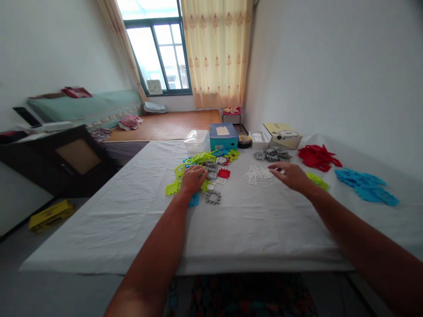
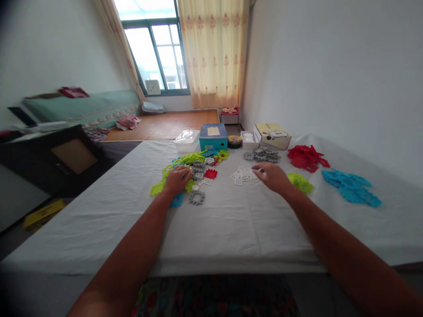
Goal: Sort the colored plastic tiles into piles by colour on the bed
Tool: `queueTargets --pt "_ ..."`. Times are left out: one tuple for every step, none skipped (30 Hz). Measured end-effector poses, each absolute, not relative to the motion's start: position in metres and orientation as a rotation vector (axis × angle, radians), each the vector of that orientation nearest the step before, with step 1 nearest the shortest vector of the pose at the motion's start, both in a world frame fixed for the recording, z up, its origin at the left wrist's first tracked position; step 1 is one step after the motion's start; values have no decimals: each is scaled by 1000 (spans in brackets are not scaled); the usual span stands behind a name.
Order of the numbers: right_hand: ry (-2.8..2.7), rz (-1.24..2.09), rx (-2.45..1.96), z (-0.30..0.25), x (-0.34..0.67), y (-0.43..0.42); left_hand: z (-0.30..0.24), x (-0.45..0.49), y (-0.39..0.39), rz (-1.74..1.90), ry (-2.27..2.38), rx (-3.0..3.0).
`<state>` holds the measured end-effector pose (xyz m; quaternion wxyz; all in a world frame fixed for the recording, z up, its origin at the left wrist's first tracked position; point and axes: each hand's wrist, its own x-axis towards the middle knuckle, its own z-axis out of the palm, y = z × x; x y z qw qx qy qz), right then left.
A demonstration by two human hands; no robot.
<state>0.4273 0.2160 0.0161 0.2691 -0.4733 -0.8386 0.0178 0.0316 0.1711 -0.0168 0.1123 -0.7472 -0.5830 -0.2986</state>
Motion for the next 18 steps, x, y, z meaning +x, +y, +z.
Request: queueTargets --pt "-2354 137 -1135 19 400 209 -18 31 172 -880 -1717 -2189" --pt "-2436 190 -1013 20 373 202 -19 30 172 -879 -1721 -2186" --pt "-2494 224 -926 20 348 196 -19 29 172 -876 -1724 -2184" --pt "-2538 255 -857 19 325 191 -20 29 173 -870 -1724 -2183" --pt "-2569 279 -802 16 304 187 -20 28 173 -865 -1724 -2181" --pt "-2588 296 -766 13 286 184 -20 28 173 -860 -1722 -2178" --pt "-2600 309 -742 8 270 182 -20 28 173 -856 -1721 -2175" --pt "-2605 315 -731 3 258 182 -20 28 173 -852 -1720 -2171" --pt "-2605 316 -731 -2 247 182 -20 29 172 -849 -1720 -2169" --pt "-2605 314 -734 -8 239 182 -19 29 172 -847 -1722 -2167" --pt "-2605 312 -736 -14 233 183 -19 29 172 -846 -1724 -2168" --pt "-2603 311 -732 -19 229 185 -19 29 173 -845 -1726 -2170" --pt "-2595 315 -723 -24 227 186 -19 29 173 -844 -1726 -2173" --pt "-2581 329 -709 -29 226 187 -19 30 173 -846 -1723 -2174" --pt "-2562 356 -696 -33 227 188 -19 30 173 -847 -1718 -2174" --pt "-2537 394 -685 -35 228 190 -19 30 174 -845 -1711 -2175" --pt "-2507 433 -681 -36 230 191 -19 31 174 -839 -1703 -2178" --pt "-2476 461 -684 -36 232 193 -19 31 174 -834 -1696 -2181"
